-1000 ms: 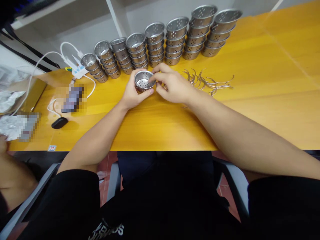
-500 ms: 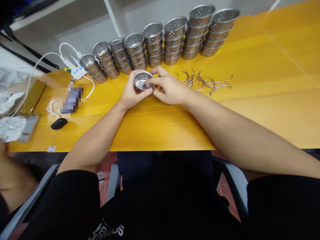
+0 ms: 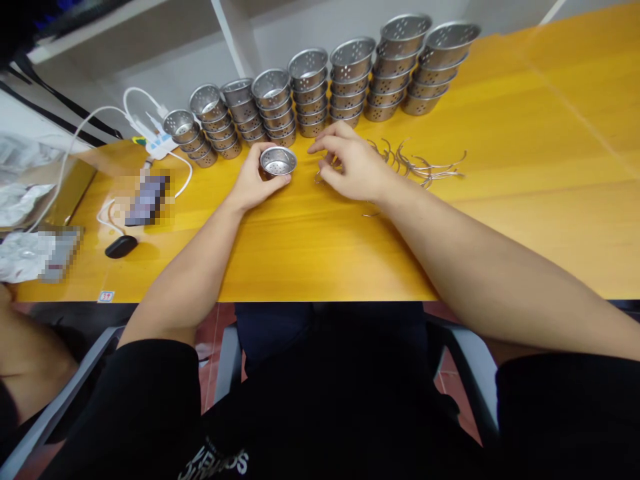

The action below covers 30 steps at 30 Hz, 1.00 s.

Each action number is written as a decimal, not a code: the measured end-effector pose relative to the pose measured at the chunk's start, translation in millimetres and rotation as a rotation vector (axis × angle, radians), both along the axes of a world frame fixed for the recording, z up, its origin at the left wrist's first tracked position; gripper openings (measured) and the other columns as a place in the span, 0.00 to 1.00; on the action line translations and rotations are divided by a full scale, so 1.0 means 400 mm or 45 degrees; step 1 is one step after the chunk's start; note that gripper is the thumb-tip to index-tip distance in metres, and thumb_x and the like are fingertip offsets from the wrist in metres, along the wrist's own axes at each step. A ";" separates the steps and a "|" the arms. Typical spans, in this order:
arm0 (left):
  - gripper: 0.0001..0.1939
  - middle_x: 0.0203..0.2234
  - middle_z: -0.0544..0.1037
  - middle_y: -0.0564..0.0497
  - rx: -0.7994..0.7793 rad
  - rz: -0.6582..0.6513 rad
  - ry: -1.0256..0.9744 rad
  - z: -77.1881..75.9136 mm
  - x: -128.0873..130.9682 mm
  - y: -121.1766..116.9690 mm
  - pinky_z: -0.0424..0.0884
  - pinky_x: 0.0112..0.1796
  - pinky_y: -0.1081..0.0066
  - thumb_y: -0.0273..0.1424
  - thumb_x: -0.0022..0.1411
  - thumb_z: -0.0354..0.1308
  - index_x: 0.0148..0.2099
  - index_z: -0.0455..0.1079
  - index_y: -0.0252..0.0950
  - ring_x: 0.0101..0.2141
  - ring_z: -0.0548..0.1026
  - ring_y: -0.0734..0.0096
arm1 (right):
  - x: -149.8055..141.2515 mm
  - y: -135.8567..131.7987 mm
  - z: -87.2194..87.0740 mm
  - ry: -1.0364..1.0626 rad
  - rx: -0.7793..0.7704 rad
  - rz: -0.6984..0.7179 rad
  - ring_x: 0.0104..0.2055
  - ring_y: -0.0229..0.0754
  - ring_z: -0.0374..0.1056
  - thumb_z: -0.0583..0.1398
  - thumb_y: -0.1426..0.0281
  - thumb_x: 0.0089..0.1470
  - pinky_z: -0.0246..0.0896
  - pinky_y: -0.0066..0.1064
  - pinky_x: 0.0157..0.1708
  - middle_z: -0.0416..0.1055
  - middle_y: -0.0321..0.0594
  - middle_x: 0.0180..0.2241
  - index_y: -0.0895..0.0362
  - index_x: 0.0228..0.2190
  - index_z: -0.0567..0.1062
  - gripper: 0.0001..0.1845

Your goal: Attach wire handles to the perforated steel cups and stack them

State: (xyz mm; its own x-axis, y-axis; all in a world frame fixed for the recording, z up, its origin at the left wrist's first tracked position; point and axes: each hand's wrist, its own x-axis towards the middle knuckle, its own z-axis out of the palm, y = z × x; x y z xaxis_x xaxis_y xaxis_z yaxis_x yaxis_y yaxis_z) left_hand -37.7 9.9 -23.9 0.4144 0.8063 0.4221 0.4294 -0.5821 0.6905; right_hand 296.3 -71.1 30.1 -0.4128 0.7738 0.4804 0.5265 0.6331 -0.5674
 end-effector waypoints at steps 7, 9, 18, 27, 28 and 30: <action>0.45 0.70 0.86 0.39 -0.084 0.088 0.093 0.015 0.008 -0.028 0.82 0.79 0.39 0.34 0.63 0.89 0.74 0.70 0.45 0.70 0.88 0.40 | 0.000 -0.021 0.030 -0.046 -0.158 -0.051 0.65 0.69 0.84 0.63 0.36 0.83 0.79 0.72 0.76 0.85 0.46 0.73 0.34 0.68 0.88 0.28; 0.44 0.69 0.87 0.39 -0.099 0.091 0.107 0.020 0.009 -0.032 0.83 0.78 0.40 0.33 0.63 0.88 0.74 0.70 0.45 0.70 0.88 0.41 | -0.003 -0.026 0.035 -0.056 -0.198 -0.077 0.66 0.70 0.83 0.64 0.36 0.82 0.78 0.73 0.77 0.88 0.44 0.70 0.33 0.68 0.89 0.28; 0.50 0.70 0.87 0.39 -0.030 0.150 0.240 0.061 -0.017 -0.046 0.79 0.80 0.36 0.50 0.57 0.94 0.73 0.76 0.45 0.73 0.85 0.34 | -0.009 -0.034 0.048 -0.108 -0.181 -0.076 0.59 0.65 0.85 0.63 0.48 0.82 0.82 0.65 0.75 0.88 0.52 0.67 0.42 0.60 0.91 0.21; 0.46 0.62 0.84 0.43 0.654 0.792 -0.159 0.136 -0.239 0.108 0.68 0.82 0.34 0.89 0.72 0.51 0.53 0.72 0.53 0.73 0.77 0.49 | 0.010 -0.022 0.036 -0.222 -0.168 -0.148 0.63 0.66 0.85 0.61 0.59 0.82 0.80 0.67 0.75 0.90 0.49 0.64 0.39 0.61 0.91 0.19; 0.49 0.64 0.83 0.41 0.714 0.911 -0.192 0.132 -0.272 0.123 0.64 0.85 0.36 0.92 0.68 0.49 0.53 0.73 0.52 0.76 0.75 0.50 | 0.011 -0.018 0.032 -0.228 -0.157 -0.141 0.63 0.67 0.86 0.61 0.60 0.81 0.80 0.67 0.75 0.90 0.51 0.63 0.41 0.61 0.91 0.19; 0.59 0.74 0.80 0.39 0.641 1.088 -0.157 0.114 -0.324 0.143 0.56 0.87 0.36 0.96 0.62 0.45 0.60 0.74 0.50 0.86 0.67 0.51 | 0.012 -0.012 0.024 -0.228 -0.139 -0.131 0.62 0.67 0.86 0.62 0.60 0.80 0.82 0.66 0.74 0.90 0.52 0.62 0.45 0.60 0.92 0.19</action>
